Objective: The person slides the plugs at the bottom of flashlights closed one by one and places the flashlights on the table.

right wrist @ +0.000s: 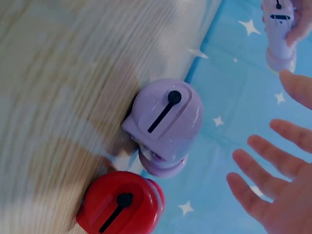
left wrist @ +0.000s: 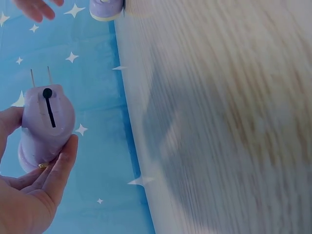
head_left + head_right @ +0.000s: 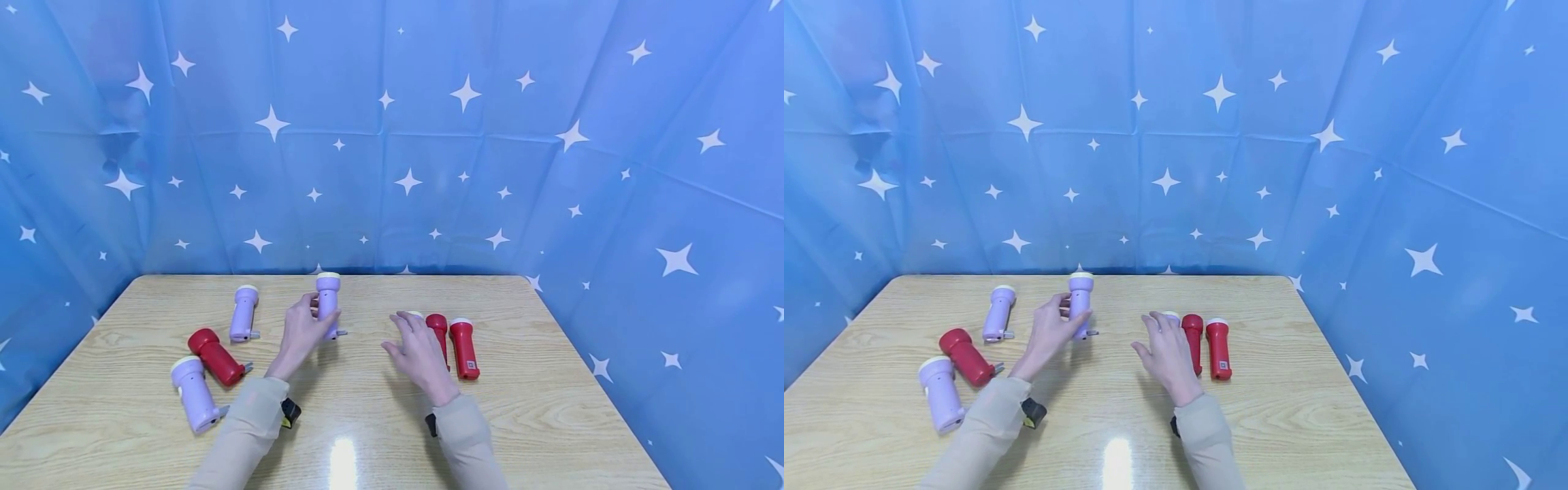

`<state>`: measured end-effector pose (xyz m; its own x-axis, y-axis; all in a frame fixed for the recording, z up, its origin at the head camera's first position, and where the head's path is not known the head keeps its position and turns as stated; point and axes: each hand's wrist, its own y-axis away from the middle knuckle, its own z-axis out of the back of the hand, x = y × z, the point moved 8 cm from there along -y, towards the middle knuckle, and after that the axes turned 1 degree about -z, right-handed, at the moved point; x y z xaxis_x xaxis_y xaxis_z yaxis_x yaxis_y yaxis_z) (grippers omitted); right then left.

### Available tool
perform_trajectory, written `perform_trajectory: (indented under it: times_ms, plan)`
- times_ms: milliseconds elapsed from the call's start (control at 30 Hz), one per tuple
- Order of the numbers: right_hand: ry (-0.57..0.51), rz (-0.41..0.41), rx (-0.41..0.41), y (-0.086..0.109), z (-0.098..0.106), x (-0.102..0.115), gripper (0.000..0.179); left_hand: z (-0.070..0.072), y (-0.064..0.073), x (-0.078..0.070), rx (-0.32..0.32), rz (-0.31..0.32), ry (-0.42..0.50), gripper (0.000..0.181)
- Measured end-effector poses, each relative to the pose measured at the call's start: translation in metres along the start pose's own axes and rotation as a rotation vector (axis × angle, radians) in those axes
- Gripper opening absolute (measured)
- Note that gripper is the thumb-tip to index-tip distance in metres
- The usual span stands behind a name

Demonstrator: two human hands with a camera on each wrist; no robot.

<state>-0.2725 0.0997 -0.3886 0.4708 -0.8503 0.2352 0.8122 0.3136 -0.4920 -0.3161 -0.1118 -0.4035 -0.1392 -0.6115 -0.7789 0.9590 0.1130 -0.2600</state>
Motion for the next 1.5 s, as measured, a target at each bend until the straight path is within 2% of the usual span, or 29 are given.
perform_trajectory:
  times_ms: [200,467,733,1133,1500]
  plan:
    - [0.004,0.041,-0.024,-0.001,0.0,0.009,0.053,-0.004,0.002,-0.008,-0.008,-0.035,0.025,0.06]
    - [0.014,0.138,-0.09,-0.001,0.001,0.023,0.05,-0.011,0.004,-0.018,-0.017,-0.062,0.04,0.06]
    - [0.03,0.179,-0.105,-0.001,0.0,0.032,0.049,-0.017,0.007,-0.028,-0.024,-0.085,0.069,0.058]
    - [0.069,0.187,-0.118,-0.002,-0.002,0.037,0.047,-0.027,0.01,-0.03,0.003,-0.052,0.129,0.056]
    - [0.08,0.21,-0.156,-0.003,0.001,0.043,0.043,-0.028,0.012,-0.032,-0.001,-0.026,0.173,0.055]
